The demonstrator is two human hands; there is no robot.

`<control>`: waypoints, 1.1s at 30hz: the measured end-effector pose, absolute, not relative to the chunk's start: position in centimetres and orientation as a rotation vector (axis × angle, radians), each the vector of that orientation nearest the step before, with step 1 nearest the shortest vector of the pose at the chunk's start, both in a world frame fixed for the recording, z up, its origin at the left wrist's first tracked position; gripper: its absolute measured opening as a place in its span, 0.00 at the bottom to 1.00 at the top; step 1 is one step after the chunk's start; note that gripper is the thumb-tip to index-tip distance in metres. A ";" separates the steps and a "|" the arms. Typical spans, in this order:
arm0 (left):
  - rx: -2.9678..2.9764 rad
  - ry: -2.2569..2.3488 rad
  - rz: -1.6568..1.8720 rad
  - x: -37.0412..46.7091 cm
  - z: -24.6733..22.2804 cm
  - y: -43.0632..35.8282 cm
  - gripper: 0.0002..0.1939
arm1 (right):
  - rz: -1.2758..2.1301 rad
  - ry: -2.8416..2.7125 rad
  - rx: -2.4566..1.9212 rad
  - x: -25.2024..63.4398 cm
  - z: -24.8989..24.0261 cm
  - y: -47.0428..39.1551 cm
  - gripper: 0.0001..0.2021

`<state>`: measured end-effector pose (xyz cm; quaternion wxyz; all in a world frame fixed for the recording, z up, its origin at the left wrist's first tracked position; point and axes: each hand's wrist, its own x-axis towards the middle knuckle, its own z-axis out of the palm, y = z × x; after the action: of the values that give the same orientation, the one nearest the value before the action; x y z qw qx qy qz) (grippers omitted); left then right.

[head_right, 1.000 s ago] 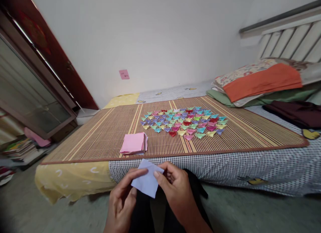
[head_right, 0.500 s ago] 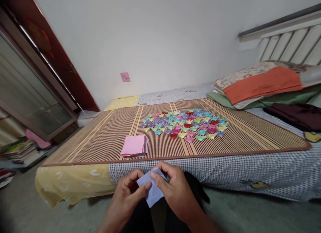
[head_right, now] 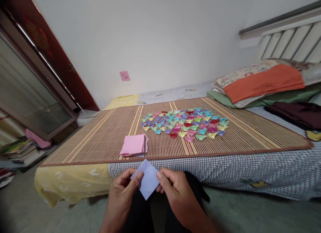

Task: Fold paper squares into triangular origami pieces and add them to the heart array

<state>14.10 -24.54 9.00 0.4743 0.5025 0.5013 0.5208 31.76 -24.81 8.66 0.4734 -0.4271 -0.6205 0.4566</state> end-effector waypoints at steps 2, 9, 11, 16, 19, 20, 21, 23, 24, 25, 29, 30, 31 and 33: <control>1.337 1.260 1.256 14.1 9.2 -24.7 0.22 | 1.095 -1.526 -1.066 31.7 8.9 -24.9 0.21; 1.656 1.314 1.159 14.5 9.5 -25.2 0.22 | 0.979 -1.503 -1.066 30.9 8.9 -24.6 0.10; 1.515 1.257 1.176 14.7 9.4 -25.2 0.20 | 0.948 -1.450 -1.062 30.5 8.3 -24.8 0.14; 1.189 1.086 1.147 14.8 9.3 -25.0 0.21 | 1.027 -1.330 -1.008 30.1 7.5 -24.9 0.16; 1.184 1.101 1.117 14.7 9.7 -25.0 0.24 | 1.076 -1.388 -0.986 30.4 7.8 -24.7 0.14; 1.189 1.102 1.107 14.7 9.9 -25.0 0.23 | 1.063 -1.418 -1.000 30.6 8.0 -24.7 0.13; 1.197 1.103 1.106 14.6 10.1 -25.0 0.22 | 1.043 -1.445 -1.017 30.7 8.1 -24.6 0.14; 1.216 1.111 1.145 14.4 10.3 -25.0 0.20 | 1.022 -1.476 -1.037 31.0 8.3 -24.5 0.16; 1.221 1.119 1.178 14.2 10.3 -25.0 0.20 | 1.036 -1.488 -1.034 31.1 8.3 -24.5 0.17; 1.221 1.128 1.209 14.1 10.3 -25.0 0.19 | 1.062 -1.505 -1.024 31.2 8.3 -24.5 0.18; 1.198 1.178 1.200 13.7 10.1 -24.9 0.21 | 1.141 -1.554 -0.996 31.4 8.4 -24.3 0.16; 1.213 1.188 1.165 13.7 10.2 -24.8 0.21 | 1.139 -1.538 -0.998 31.4 8.6 -24.2 0.13; 1.235 1.195 1.131 13.8 10.2 -24.7 0.21 | 1.128 -1.513 -1.000 31.2 8.8 -24.1 0.11; 1.279 1.217 1.094 14.0 10.4 -24.6 0.21 | 1.075 -1.487 -0.989 30.8 9.2 -23.9 0.10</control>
<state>14.04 -24.63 10.40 0.5075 0.5307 0.5048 0.4538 30.75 -23.91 9.23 0.5041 -0.4096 -0.6161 0.4454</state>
